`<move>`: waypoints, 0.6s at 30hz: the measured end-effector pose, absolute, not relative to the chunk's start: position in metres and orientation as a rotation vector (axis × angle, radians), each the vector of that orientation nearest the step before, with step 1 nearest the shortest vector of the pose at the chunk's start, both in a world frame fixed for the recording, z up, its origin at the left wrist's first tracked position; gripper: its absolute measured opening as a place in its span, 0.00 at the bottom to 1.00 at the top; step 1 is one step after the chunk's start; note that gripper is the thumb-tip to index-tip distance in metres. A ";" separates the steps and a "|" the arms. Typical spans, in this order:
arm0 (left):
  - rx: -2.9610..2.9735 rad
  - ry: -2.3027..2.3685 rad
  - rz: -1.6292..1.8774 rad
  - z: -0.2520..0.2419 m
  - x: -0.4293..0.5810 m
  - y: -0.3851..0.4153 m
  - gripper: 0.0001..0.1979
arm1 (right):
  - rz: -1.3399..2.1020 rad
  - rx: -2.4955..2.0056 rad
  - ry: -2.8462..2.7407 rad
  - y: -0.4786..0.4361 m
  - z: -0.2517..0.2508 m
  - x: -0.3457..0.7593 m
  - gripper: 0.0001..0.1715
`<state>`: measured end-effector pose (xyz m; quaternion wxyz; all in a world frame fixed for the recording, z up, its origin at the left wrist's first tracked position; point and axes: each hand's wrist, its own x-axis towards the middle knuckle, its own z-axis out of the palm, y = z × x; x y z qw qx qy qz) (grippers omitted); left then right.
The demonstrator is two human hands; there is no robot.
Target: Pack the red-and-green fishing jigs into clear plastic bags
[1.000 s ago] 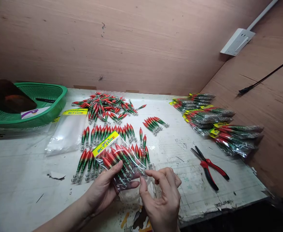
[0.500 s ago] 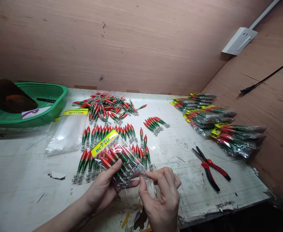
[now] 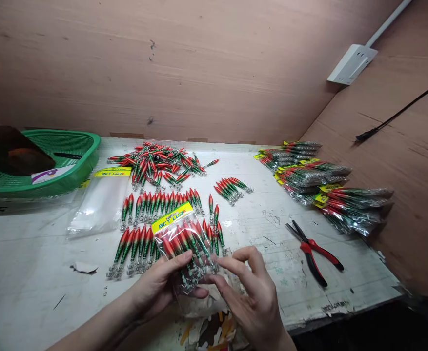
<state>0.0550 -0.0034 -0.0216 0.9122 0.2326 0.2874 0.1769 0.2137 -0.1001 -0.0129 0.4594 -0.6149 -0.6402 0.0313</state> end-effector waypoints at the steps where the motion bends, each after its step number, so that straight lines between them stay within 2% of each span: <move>1: 0.493 0.608 0.355 -0.021 0.057 -0.005 0.18 | 0.098 -1.477 -1.656 -0.102 -0.010 0.218 0.16; 10: 0.579 0.741 0.325 -0.012 0.083 -0.011 0.19 | 0.212 -1.338 -1.829 -0.115 -0.008 0.241 0.15; 18: 0.631 0.725 0.169 -0.012 0.124 -0.004 0.15 | -0.135 -1.422 -1.832 -0.130 -0.020 0.269 0.17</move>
